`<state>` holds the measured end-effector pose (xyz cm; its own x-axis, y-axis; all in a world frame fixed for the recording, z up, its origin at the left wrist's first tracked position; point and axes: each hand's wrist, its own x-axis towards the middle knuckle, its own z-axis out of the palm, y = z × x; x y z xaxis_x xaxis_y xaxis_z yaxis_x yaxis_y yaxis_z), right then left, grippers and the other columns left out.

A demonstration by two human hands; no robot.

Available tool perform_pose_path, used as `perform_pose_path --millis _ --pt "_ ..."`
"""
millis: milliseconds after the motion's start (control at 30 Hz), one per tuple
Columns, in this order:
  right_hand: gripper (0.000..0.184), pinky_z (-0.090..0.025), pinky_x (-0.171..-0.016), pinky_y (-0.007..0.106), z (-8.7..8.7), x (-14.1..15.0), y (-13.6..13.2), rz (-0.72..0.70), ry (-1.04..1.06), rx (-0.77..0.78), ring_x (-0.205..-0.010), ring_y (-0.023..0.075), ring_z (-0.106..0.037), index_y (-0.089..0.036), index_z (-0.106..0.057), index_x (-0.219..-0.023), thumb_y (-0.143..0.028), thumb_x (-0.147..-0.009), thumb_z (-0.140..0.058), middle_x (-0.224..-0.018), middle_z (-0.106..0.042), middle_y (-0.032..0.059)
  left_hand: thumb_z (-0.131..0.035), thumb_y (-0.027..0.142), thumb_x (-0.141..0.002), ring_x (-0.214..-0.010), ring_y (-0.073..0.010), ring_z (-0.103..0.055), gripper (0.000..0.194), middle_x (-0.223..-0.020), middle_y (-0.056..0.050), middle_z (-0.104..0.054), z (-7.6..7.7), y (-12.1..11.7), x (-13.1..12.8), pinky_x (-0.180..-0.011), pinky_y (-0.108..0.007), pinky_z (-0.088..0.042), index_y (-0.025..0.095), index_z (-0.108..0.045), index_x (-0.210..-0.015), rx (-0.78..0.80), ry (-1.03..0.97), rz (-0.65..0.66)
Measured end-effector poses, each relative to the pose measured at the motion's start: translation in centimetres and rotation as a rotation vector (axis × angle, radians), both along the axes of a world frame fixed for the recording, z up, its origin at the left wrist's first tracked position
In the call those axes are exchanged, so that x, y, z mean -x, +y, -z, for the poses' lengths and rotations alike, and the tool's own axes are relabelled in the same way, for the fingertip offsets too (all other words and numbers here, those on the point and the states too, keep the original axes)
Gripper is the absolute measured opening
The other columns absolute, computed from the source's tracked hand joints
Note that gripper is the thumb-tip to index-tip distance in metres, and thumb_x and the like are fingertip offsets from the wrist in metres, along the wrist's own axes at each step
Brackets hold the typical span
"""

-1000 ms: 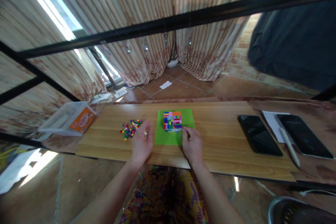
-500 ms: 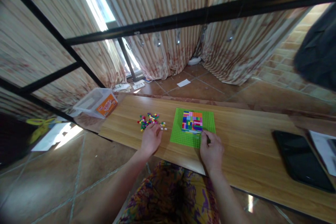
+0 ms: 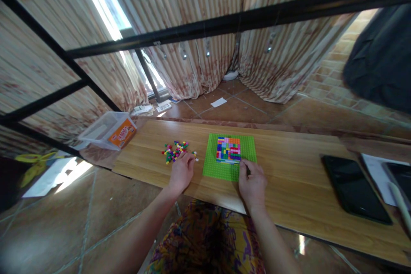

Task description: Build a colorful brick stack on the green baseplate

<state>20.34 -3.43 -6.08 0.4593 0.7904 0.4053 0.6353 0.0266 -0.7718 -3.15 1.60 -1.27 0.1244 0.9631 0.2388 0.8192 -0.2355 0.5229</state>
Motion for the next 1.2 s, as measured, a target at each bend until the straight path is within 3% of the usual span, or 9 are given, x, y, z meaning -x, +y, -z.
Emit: perform_pose_path --millis 167,267,433,600,767,1200 --pt "0.038 -0.049 -0.077 0.038 -0.3 0.3 0.1 -0.001 0.019 -0.012 -0.085 0.0258 -0.065 -0.017 -0.073 -0.09 -0.047 -0.092 -0.049 -0.091 -0.074 0.0122 -0.055 0.012 -0.09 -0.078 -0.0126 -0.063 0.012 -0.082 0.0 -0.068 -1.7 0.6 -2.7 -0.073 -0.024 -0.048 0.018 -0.066 -0.09 0.016 -0.359 0.104" --pt "0.037 -0.049 -0.08 0.039 -0.6 0.4 0.1 -0.01 0.014 -0.003 -0.086 0.0258 -0.064 -0.017 -0.073 -0.09 -0.045 -0.093 -0.048 -0.091 -0.074 0.0124 -0.058 0.012 -0.089 -0.079 -0.0123 -0.064 0.012 -0.083 0.0 -0.07 -3.1 1.2 -4.8 -0.076 -0.024 -0.049 0.019 -0.068 -0.088 -0.021 -0.405 0.195" --pt "0.036 -0.049 -0.078 0.038 -1.0 0.7 0.0 -0.018 0.015 -0.011 -0.084 0.0252 -0.064 -0.017 -0.073 -0.09 -0.041 -0.095 -0.047 -0.09 -0.074 0.0123 -0.057 0.01 -0.089 -0.087 -0.0134 -0.065 0.018 -0.093 -0.003 -0.071 -4.5 2.2 -7.5 -0.086 -0.027 -0.051 0.019 -0.072 -0.089 -0.08 -0.25 0.34" --pt "0.034 -0.049 -0.078 0.037 -1.1 0.8 0.0 -0.025 0.025 -0.019 -0.084 0.0247 -0.064 -0.016 -0.073 -0.09 -0.039 -0.095 -0.047 -0.09 -0.074 0.0119 -0.05 0.014 -0.094 -0.088 -0.015 -0.064 0.024 -0.095 -0.005 -0.068 -4.4 3.1 -9.1 -0.086 -0.028 -0.052 0.018 -0.072 -0.088 -0.045 -0.02 0.413" --pt "0.034 -0.049 -0.079 0.038 -1.1 0.9 0.0 -0.024 0.032 -0.018 -0.085 0.0251 -0.064 -0.016 -0.073 -0.09 -0.038 -0.095 -0.047 -0.09 -0.074 0.0121 -0.047 0.008 -0.093 -0.097 -0.0164 -0.063 0.025 -0.106 -0.006 -0.067 -4.3 3.5 -10.0 -0.089 -0.028 -0.05 0.018 -0.068 -0.103 -0.054 0.126 0.432" --pt "0.032 -0.05 -0.081 0.04 -1.3 1.1 0.1 -0.024 0.058 -0.019 -0.085 0.0253 -0.064 -0.018 -0.073 -0.091 -0.037 -0.094 -0.047 -0.09 -0.074 0.0117 -0.047 0.005 -0.089 -0.102 -0.0201 -0.063 0.032 -0.111 -0.009 -0.067 -4.4 3.3 -10.4 -0.091 -0.032 -0.05 0.018 -0.063 -0.114 -0.05 0.107 0.398"
